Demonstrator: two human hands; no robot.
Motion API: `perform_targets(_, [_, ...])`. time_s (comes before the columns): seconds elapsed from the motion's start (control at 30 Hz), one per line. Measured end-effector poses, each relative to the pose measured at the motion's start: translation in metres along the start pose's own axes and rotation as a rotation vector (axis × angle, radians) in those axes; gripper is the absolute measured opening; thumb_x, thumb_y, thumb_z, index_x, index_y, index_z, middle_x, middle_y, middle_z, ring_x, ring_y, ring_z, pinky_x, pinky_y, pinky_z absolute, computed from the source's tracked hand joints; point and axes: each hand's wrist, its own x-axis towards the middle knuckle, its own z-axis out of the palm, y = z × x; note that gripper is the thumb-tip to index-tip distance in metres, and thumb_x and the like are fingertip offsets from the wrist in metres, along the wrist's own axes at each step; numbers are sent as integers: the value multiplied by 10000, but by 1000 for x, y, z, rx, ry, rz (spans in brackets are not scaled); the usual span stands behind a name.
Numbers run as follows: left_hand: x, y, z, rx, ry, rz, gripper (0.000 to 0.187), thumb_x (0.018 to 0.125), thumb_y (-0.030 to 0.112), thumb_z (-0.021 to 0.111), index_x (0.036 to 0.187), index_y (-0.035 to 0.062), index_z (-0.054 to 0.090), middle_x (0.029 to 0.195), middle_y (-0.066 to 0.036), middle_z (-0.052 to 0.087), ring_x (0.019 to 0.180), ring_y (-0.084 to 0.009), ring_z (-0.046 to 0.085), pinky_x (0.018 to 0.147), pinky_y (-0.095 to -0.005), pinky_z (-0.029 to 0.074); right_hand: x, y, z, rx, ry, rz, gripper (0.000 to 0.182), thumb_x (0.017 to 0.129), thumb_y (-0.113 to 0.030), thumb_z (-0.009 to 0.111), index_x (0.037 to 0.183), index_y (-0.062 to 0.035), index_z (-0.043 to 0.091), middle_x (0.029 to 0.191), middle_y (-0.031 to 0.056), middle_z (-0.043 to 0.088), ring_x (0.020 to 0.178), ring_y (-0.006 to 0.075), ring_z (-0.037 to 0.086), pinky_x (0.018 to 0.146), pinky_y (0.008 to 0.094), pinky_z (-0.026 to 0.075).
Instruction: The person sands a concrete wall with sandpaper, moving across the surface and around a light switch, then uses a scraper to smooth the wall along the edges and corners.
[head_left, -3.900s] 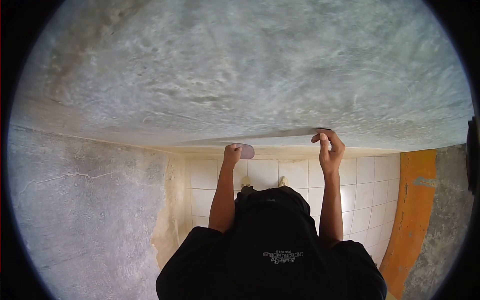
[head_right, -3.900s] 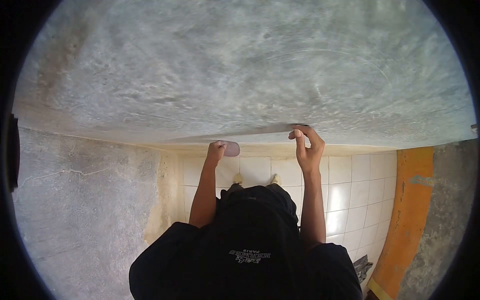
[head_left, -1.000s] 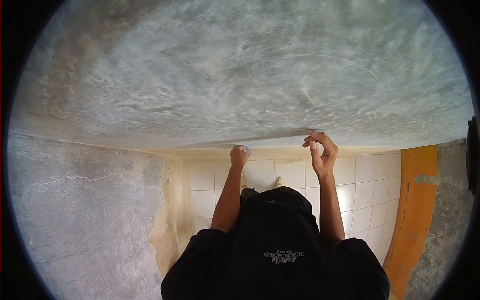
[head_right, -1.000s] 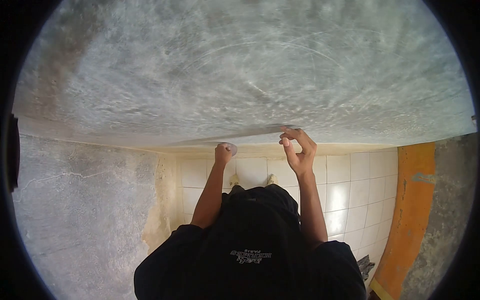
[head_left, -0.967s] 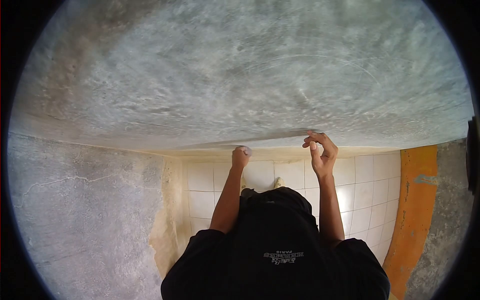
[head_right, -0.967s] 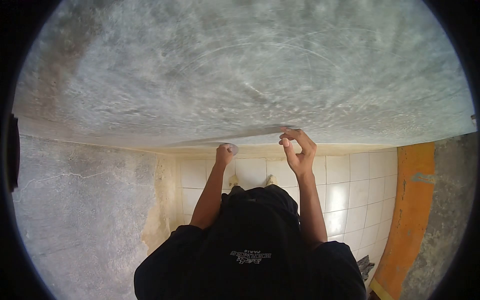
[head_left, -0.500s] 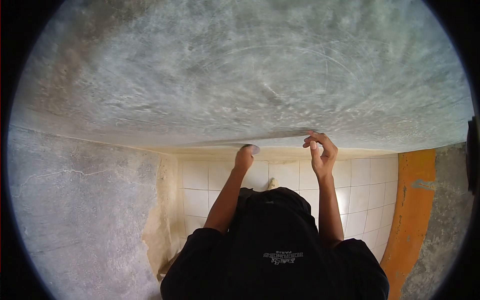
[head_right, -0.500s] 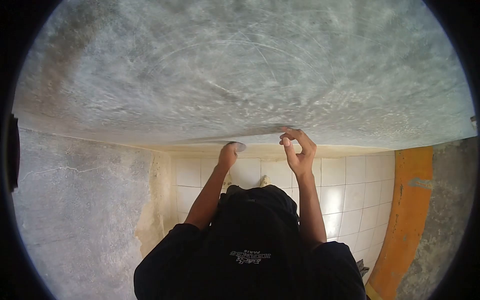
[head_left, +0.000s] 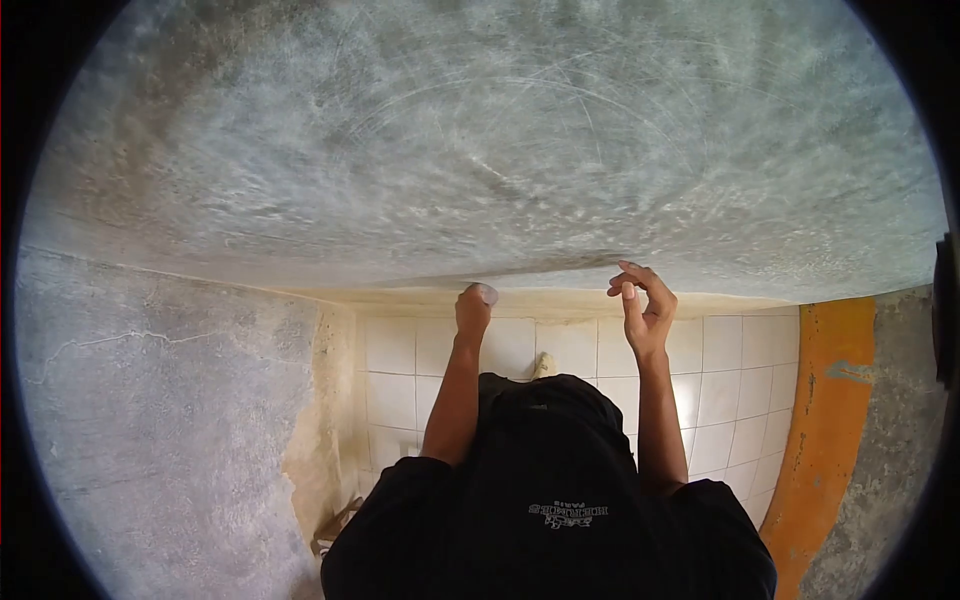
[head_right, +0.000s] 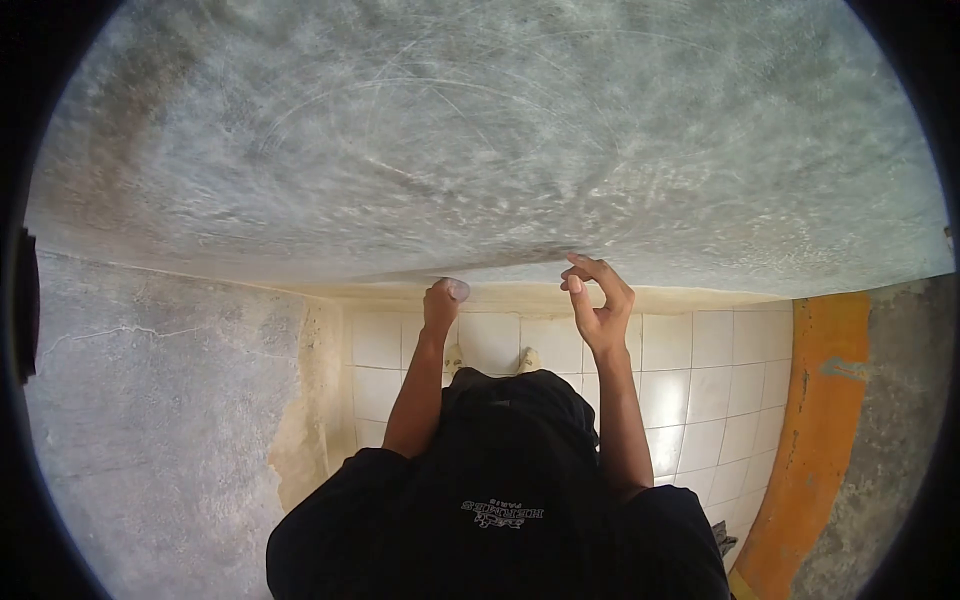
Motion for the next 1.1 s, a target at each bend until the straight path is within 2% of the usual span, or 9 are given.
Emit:
perform_targets(0.07, [-2, 0, 3, 16, 73, 8, 108, 874, 57, 582, 935, 1, 651, 880, -218, 675, 887, -411, 644, 752, -449, 526, 0, 0, -2, -2, -4, -9, 221, 885, -111, 636, 1071, 4, 669, 794, 123, 684, 685, 176, 649, 718, 314, 502])
perform_targets(0.17, [-3, 9, 0, -145, -69, 50, 135, 901, 109, 598, 932, -18, 632, 825, -208, 662, 840, -358, 671, 733, -397, 529, -3, 5, -4, 10, -20, 11, 220, 889, -113, 634, 1072, 5, 668, 801, 125, 685, 689, 177, 651, 713, 312, 503])
perform_targets(0.27, [0, 14, -19, -173, -260, -202, 180, 918, 173, 621, 964, -1, 628, 843, -129, 667, 834, -277, 671, 765, -340, 524, -3, 9, -2, 21, -25, 22, 218, 893, -113, 633, 1074, 3, 667, 806, 126, 685, 691, 179, 654, 707, 311, 504])
perform_targets(0.37, [-11, 13, -3, -1111, -269, -420, 196, 923, 171, 630, 1050, 26, 599, 953, -59, 628, 939, -197, 617, 845, -377, 504, -2, 8, -3, 21, -33, 21, 217, 894, -107, 632, 1077, 4, 665, 806, 125, 685, 691, 180, 655, 705, 310, 504])
perform_targets(0.57, [-26, 61, 20, -1609, -67, -588, 474, 882, 98, 680, 1286, 78, 434, 1228, -80, 537, 1158, -203, 513, 1008, -476, 435, -2, 6, -2, 19, -76, 13, 230, 891, -101, 634, 1087, 17, 657, 802, 122, 682, 694, 177, 652, 706, 307, 501])
perform_targets(0.77, [-26, 51, 46, -1641, 64, -484, 488, 850, -4, 683, 1274, 100, 464, 1204, -65, 558, 1112, -208, 557, 965, -419, 475, -2, 8, -4, 9, -97, 62, 221, 893, -85, 631, 1086, 19, 659, 802, 120, 681, 699, 172, 651, 714, 303, 499])
perform_targets(0.87, [-26, 48, 41, -1404, 62, -524, 483, 855, -3, 672, 1284, 60, 461, 1218, -80, 555, 1065, -215, 584, 916, -367, 502, -2, 6, -4, 8, -97, 66, 210, 894, -72, 629, 1081, 18, 662, 804, 119, 682, 705, 170, 652, 715, 305, 500])
perform_targets(0.97, [-20, 8, 52, -1063, 136, -454, 439, 838, 30, 675, 1239, 3, 501, 1154, -108, 597, 1020, -224, 603, 872, -363, 512, -4, 5, -3, -9, -112, 68, 201, 893, -60, 632, 1078, 11, 665, 806, 118, 685, 712, 170, 655, 713, 307, 502])
perform_targets(1.1, [0, -5, 30, -504, -114, -209, 343, 790, 122, 688, 1070, -52, 591, 1026, -218, 657, 961, -341, 650, 823, -408, 519, -5, 4, 3, -46, -164, 13, 194, 890, -49, 638, 1075, -2, 670, 814, 113, 691, 721, 177, 661, 711, 304, 505])
